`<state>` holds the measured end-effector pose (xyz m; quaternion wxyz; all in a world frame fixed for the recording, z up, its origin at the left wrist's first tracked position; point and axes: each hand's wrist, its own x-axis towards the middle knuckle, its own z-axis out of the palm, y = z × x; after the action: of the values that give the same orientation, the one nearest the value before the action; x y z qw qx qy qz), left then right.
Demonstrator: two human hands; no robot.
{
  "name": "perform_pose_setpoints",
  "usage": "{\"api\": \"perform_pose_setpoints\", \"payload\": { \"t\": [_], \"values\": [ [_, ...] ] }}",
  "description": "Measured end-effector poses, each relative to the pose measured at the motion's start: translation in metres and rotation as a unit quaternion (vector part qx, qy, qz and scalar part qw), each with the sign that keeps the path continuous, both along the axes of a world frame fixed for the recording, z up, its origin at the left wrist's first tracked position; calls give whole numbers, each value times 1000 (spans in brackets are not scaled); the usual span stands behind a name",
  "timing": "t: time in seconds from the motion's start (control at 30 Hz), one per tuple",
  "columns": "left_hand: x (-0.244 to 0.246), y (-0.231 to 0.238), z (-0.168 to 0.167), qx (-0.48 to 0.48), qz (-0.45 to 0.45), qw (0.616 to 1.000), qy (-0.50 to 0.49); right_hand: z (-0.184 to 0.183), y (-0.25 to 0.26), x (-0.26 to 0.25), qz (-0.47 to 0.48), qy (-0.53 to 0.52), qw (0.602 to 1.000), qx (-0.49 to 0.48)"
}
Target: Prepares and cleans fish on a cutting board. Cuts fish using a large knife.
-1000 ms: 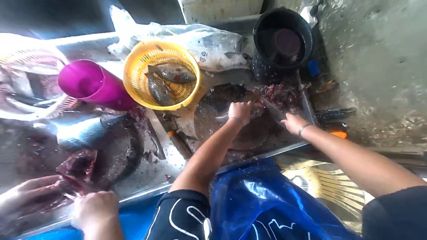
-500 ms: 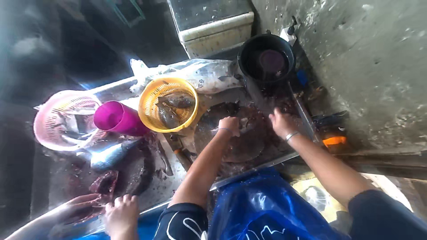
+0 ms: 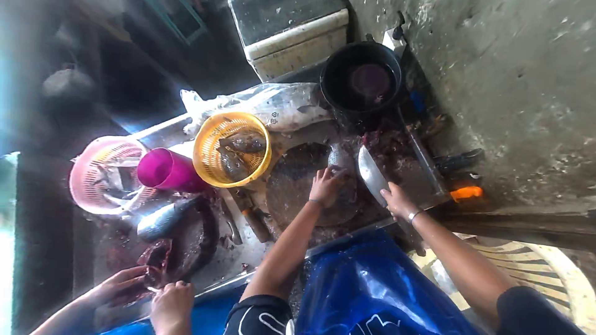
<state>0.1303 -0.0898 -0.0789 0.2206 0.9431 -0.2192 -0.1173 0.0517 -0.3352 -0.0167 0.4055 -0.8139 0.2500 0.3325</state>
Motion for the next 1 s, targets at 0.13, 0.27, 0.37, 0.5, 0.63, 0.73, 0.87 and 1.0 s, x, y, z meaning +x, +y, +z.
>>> {"api": "perform_pose_setpoints", "payload": {
  "t": [0.13,0.27,0.37,0.5,0.63,0.73,0.87,1.0],
  "values": [
    [-10,-27,-7,34,121,992,32,-2,9,2,8,31,999,5],
    [0,-47,1,72,169,980,72,14,5,-1,63,76,994,-36],
    [2,-48,0,75,172,979,82,43,1,-2,92,118,987,-57],
    [1,-47,-1,73,169,979,87,48,10,0,113,156,978,-77],
    [3,-47,-3,65,169,979,92,36,28,16,111,113,982,-103],
    [4,-47,-6,54,180,978,92,7,45,33,67,62,992,-92],
    [4,-45,-5,44,172,978,107,17,29,5,66,105,989,-80],
    [7,-42,-3,40,163,979,115,18,29,17,85,114,986,-90]
  ]
}}
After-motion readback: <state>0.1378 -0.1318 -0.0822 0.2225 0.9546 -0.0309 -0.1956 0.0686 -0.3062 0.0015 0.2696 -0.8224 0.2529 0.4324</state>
